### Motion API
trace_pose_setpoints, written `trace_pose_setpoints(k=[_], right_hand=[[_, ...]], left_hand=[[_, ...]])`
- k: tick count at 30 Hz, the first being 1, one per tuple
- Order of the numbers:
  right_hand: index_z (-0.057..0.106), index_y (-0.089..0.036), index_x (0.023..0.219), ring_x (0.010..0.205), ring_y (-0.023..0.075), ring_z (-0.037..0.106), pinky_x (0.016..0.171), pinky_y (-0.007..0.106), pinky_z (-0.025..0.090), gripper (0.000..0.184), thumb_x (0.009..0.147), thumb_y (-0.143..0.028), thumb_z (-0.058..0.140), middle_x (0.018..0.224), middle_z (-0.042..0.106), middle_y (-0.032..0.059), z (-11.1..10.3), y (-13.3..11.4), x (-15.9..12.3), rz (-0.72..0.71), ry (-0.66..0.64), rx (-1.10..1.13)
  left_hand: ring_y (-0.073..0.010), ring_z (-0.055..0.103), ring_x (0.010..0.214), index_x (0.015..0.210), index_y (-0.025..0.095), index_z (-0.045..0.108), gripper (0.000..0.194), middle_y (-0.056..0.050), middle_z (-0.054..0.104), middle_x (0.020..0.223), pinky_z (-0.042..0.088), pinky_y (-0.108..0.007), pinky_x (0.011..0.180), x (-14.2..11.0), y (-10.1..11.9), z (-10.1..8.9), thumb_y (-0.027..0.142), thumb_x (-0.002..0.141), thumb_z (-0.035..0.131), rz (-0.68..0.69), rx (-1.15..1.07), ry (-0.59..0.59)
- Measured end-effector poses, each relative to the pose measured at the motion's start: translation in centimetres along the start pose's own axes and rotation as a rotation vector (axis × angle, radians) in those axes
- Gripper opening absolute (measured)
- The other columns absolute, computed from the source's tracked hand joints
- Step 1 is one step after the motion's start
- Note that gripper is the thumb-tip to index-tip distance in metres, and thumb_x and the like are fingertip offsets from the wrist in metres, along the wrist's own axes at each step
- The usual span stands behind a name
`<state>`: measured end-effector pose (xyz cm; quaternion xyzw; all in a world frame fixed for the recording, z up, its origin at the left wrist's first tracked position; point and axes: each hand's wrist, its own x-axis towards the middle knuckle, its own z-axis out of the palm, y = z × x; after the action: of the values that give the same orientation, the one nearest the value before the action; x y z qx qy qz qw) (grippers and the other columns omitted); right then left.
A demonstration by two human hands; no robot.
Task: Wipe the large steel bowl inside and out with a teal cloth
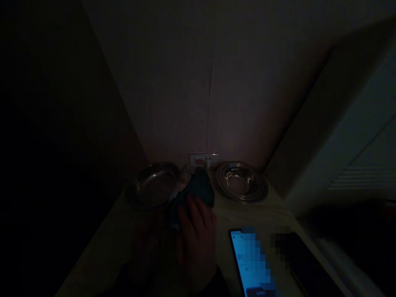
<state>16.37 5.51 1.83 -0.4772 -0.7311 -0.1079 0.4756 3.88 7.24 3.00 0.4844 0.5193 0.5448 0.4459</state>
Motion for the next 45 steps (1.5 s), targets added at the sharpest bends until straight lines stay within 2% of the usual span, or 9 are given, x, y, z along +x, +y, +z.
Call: trace_pose_setpoints(k=[3, 8, 14, 18, 23, 30, 39, 43, 45], right_hand=[[0.046, -0.021, 0.135, 0.129, 0.0277, 0.040, 0.098, 0.049, 0.038, 0.048, 0.088, -0.014, 0.042, 0.136, 0.053, 0.0093, 0.0, -0.1, 0.8, -0.043, -0.014, -0.028], [0.042, -0.019, 0.138, 0.127, 0.0278, 0.043, 0.099, 0.051, 0.036, 0.051, 0.087, -0.013, 0.041, 0.136, 0.053, 0.0102, -0.5, 0.1, 1.0, 0.064, -0.017, -0.077], [0.054, -0.020, 0.127, 0.125, 0.0271, 0.044, 0.102, 0.048, 0.032, 0.044, 0.085, -0.013, 0.044, 0.131, 0.058, 0.0072, -0.9, -0.5, 0.7, -0.062, -0.077, -0.140], [0.050, -0.018, 0.130, 0.123, 0.0266, 0.046, 0.100, 0.049, 0.035, 0.046, 0.086, -0.011, 0.040, 0.133, 0.056, 0.0084, -0.7, -0.6, 2.3, 0.031, -0.086, -0.122], [0.050, -0.014, 0.130, 0.129, 0.0312, 0.038, 0.097, 0.051, 0.037, 0.045, 0.085, -0.018, 0.045, 0.136, 0.052, 0.0119, -1.4, -1.5, 1.7, -0.071, -0.106, -0.064], [0.061, -0.022, 0.109, 0.120, 0.0252, 0.048, 0.091, 0.045, 0.049, 0.024, 0.092, -0.018, 0.045, 0.125, 0.060, 0.0080, -1.0, -1.9, 2.2, 0.145, -0.001, 0.075], [0.048, -0.024, 0.132, 0.122, 0.0226, 0.051, 0.093, 0.040, 0.051, 0.039, 0.095, -0.016, 0.040, 0.134, 0.051, 0.0100, -0.5, -0.7, -0.3, 0.292, 0.071, 0.068], [0.044, -0.023, 0.137, 0.129, 0.0251, 0.044, 0.096, 0.043, 0.049, 0.044, 0.093, -0.017, 0.044, 0.141, 0.045, 0.0100, -0.4, -1.4, -0.8, 0.218, 0.051, 0.033], [0.042, -0.021, 0.139, 0.131, 0.0272, 0.041, 0.098, 0.046, 0.047, 0.048, 0.092, -0.019, 0.047, 0.143, 0.044, 0.0107, -0.3, -1.8, -0.9, 0.153, 0.044, -0.020]], left_hand=[[-0.0261, 0.068, 0.097, 0.093, 0.021, 0.076, 0.032, -0.007, 0.074, 0.101, 0.053, -0.036, 0.089, -0.1, -0.1, -0.2, 0.044, 0.080, 0.057, 0.002, 0.021, 0.006], [-0.0257, 0.069, 0.096, 0.095, 0.021, 0.076, 0.032, -0.007, 0.074, 0.100, 0.055, -0.035, 0.086, -0.3, -0.1, -0.3, 0.043, 0.079, 0.058, 0.037, 0.040, -0.058], [-0.0269, 0.070, 0.091, 0.091, 0.020, 0.076, 0.034, -0.007, 0.075, 0.096, 0.055, -0.037, 0.083, -0.2, -0.6, -0.5, 0.045, 0.077, 0.059, 0.013, 0.043, 0.002], [-0.0281, 0.069, 0.094, 0.092, 0.018, 0.076, 0.038, -0.009, 0.074, 0.098, 0.054, -0.038, 0.085, -0.2, -0.8, -0.6, 0.048, 0.075, 0.060, -0.021, 0.025, 0.017], [-0.0267, 0.070, 0.088, 0.086, 0.020, 0.076, 0.037, -0.009, 0.075, 0.095, 0.055, -0.036, 0.083, -0.1, -0.1, -0.8, 0.051, 0.076, 0.058, -0.045, -0.020, -0.025], [-0.0275, 0.070, 0.080, 0.078, 0.020, 0.077, 0.037, -0.009, 0.076, 0.083, 0.057, -0.036, 0.074, -0.1, 0.6, -0.6, 0.053, 0.069, 0.063, -0.012, -0.003, 0.045], [-0.0277, 0.069, 0.085, 0.081, 0.017, 0.075, 0.040, -0.009, 0.076, 0.085, 0.056, -0.036, 0.077, -0.4, -0.1, -0.8, 0.054, 0.070, 0.064, -0.039, -0.006, 0.068], [-0.0265, 0.069, 0.083, 0.083, 0.017, 0.075, 0.044, -0.010, 0.075, 0.086, 0.056, -0.035, 0.074, -0.3, -0.3, -0.9, 0.057, 0.075, 0.058, -0.063, -0.054, 0.027], [-0.0261, 0.069, 0.083, 0.085, 0.018, 0.075, 0.045, -0.010, 0.075, 0.089, 0.056, -0.035, 0.073, -0.4, -0.8, -0.9, 0.059, 0.074, 0.059, -0.080, -0.040, 0.070]])
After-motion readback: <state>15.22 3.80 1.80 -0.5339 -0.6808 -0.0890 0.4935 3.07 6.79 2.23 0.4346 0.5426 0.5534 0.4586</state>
